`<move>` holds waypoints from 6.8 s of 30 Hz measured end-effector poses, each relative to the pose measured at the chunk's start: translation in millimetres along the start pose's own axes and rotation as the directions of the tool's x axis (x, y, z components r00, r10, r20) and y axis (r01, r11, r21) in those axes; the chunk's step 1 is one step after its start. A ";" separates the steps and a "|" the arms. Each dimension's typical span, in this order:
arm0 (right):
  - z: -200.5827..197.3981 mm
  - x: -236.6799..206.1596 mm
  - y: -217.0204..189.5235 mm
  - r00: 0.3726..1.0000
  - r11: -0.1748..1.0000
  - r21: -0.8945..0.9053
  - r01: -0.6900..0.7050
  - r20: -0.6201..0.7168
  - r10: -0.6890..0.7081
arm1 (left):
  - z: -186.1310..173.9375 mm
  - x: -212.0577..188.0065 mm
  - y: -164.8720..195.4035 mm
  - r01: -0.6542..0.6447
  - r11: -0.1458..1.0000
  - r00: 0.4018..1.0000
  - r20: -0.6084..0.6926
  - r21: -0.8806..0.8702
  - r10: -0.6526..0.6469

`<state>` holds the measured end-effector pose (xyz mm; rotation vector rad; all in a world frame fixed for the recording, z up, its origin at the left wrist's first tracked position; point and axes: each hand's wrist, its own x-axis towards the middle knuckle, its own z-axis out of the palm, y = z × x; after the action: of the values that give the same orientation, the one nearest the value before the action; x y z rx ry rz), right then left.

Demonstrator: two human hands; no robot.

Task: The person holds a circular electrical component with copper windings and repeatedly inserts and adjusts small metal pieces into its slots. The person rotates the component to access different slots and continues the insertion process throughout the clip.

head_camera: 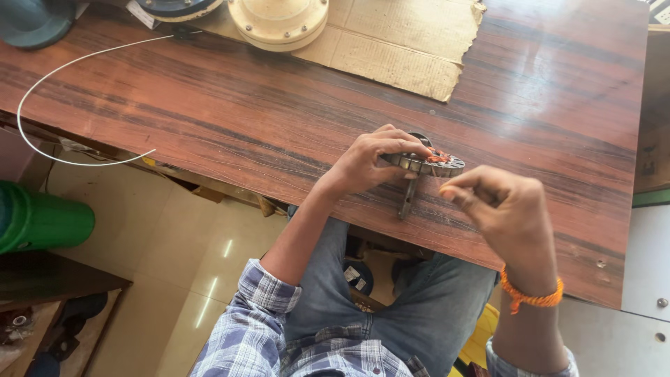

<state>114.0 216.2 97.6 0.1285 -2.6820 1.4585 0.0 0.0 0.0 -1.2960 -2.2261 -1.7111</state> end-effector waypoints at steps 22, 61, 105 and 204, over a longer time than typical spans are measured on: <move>47.8 -58.4 92.6 0.958 0.880 -0.380 0.286 0.082 -0.276 | 13.2 9.9 36.3 0.196 0.981 0.973 0.122 0.005 -0.195; 42.8 44.2 21.7 0.967 0.913 -0.362 0.186 -0.096 -0.235 | 81.4 -75.5 21.1 0.453 0.608 0.678 -0.190 -0.652 -0.710; -37.3 -8.0 9.6 0.979 0.995 -0.102 0.014 -0.200 -0.035 | 32.5 -20.8 15.7 0.026 0.998 0.999 -0.045 0.057 -0.024; -43.3 44.2 102.2 0.957 0.970 -0.244 -0.001 -0.281 -0.070 | 56.5 -21.7 47.2 -0.142 0.828 0.966 -0.107 0.543 0.236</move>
<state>60.0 306.5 41.0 -0.0507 -2.5724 1.0345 67.9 35.4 3.9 -1.1311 -2.1566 -0.9809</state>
